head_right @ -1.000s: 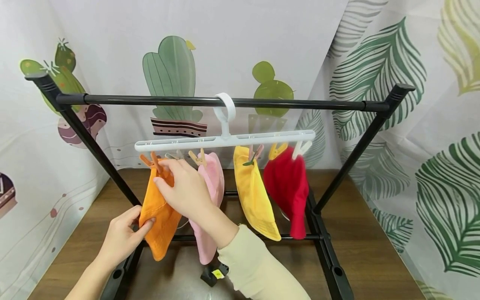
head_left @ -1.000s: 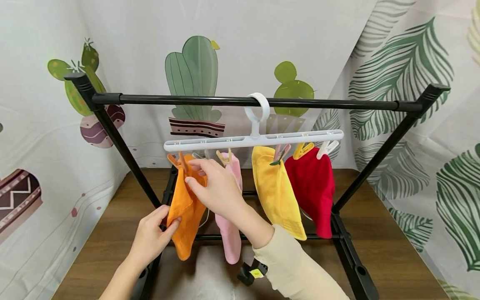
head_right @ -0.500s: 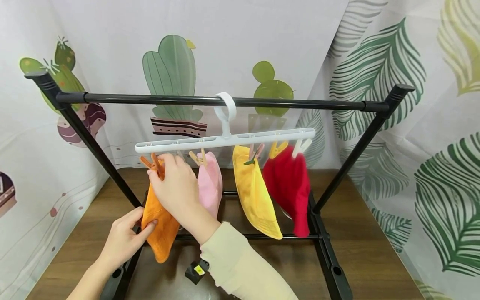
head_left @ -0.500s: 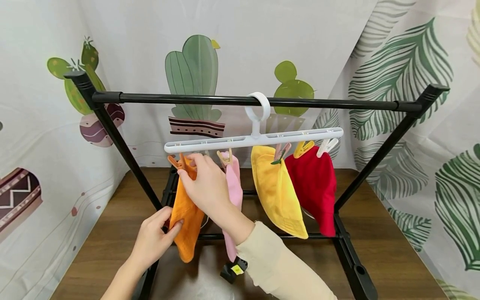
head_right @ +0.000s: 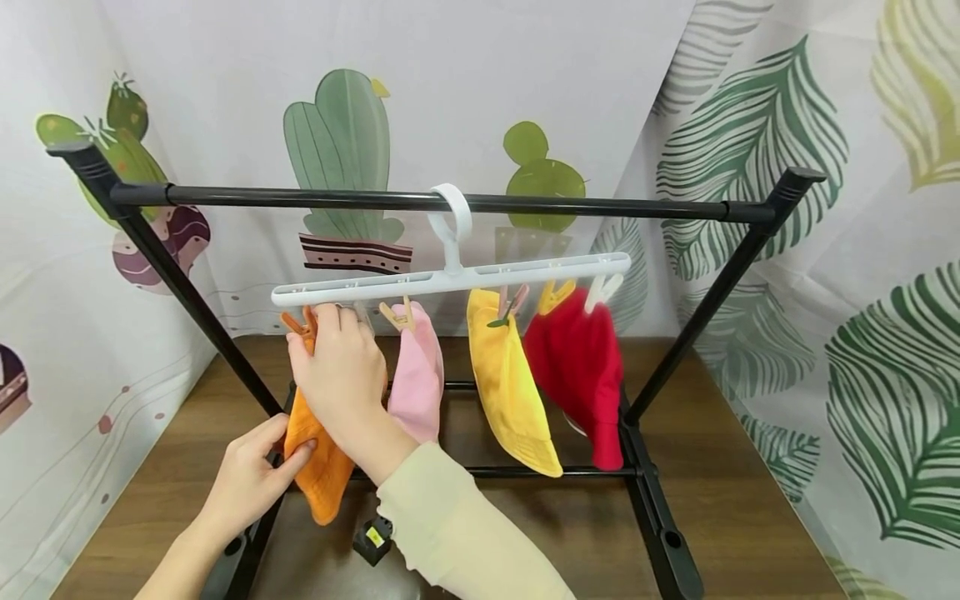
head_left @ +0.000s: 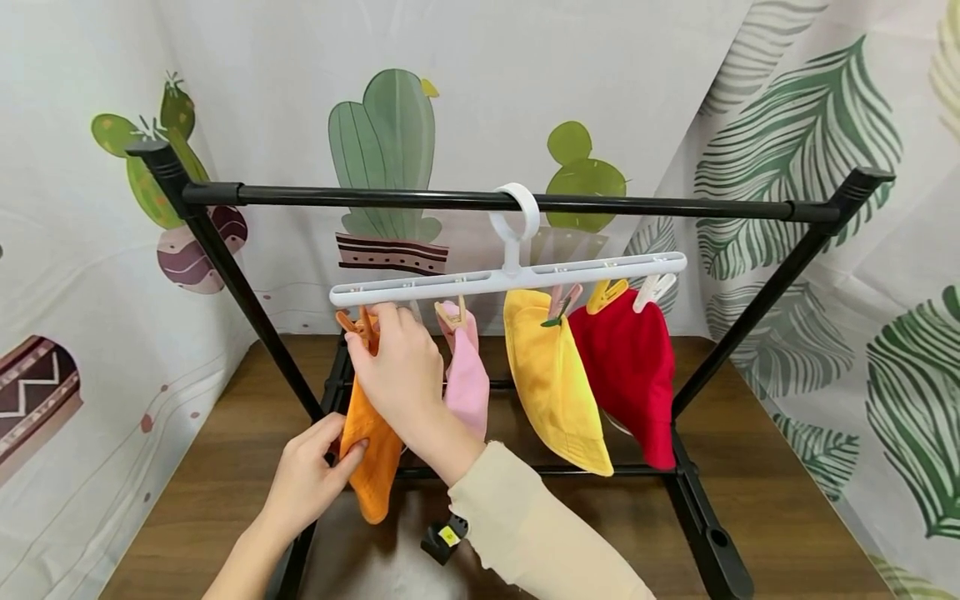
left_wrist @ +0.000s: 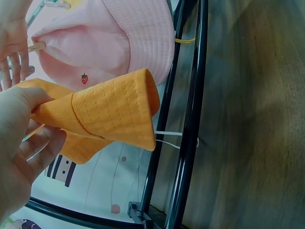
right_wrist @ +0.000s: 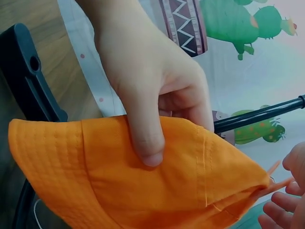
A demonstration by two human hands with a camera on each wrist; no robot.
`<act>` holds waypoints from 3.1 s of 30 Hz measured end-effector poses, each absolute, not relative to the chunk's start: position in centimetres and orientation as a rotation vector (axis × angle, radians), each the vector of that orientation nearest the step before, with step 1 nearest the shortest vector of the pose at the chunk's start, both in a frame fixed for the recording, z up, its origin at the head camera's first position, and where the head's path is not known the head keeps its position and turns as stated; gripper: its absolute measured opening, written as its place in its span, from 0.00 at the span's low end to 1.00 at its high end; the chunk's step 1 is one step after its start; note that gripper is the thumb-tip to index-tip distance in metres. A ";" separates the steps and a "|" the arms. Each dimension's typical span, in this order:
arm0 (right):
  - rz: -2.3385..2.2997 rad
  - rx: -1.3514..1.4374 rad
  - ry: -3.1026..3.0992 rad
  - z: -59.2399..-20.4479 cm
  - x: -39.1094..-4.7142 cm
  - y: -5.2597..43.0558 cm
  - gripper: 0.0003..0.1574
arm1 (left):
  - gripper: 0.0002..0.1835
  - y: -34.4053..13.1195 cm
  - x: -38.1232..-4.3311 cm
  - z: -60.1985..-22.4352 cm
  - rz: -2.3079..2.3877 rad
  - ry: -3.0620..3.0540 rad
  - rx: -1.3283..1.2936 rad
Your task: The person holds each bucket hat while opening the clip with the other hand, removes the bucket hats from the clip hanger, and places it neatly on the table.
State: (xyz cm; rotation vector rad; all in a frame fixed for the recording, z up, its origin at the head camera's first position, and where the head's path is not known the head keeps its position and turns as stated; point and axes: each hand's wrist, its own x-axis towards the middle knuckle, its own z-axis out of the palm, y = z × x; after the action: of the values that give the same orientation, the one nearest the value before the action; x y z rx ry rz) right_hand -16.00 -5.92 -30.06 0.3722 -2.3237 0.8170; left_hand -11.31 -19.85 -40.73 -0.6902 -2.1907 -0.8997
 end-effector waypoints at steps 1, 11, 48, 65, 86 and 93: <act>0.791 0.362 -2.315 -30.1 -16.0 -6.1 0.17 | 0.17 -19.8 -11.3 -40.7 -0.901 -2.194 -0.691; 0.581 0.296 -2.200 -31.3 -16.5 -7.2 0.22 | 0.15 -19.0 -11.2 -40.8 -0.901 -2.239 -0.721; 0.448 0.309 -2.087 -31.6 -17.9 -7.0 0.20 | 0.13 -17.8 -11.5 -41.1 -0.937 -2.262 -0.661; 0.533 0.328 -2.029 -31.5 -18.2 -6.8 0.12 | 0.11 -19.2 -11.1 -40.8 -0.961 -2.211 -0.589; 0.481 0.335 -2.024 -32.0 -18.3 -7.0 0.16 | 0.19 -23.5 -10.3 -37.8 -0.812 -2.250 -0.660; 0.477 0.316 -2.026 -32.1 -18.3 -6.9 0.17 | 0.14 -24.8 -10.0 -36.8 -0.782 -2.272 -0.697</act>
State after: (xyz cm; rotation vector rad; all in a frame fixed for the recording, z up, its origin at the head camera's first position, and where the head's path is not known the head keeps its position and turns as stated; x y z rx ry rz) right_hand -18.35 -6.86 -32.06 0.3161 -2.0263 0.4769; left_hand -9.95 -24.77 -36.84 -0.6971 -2.2717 -0.7816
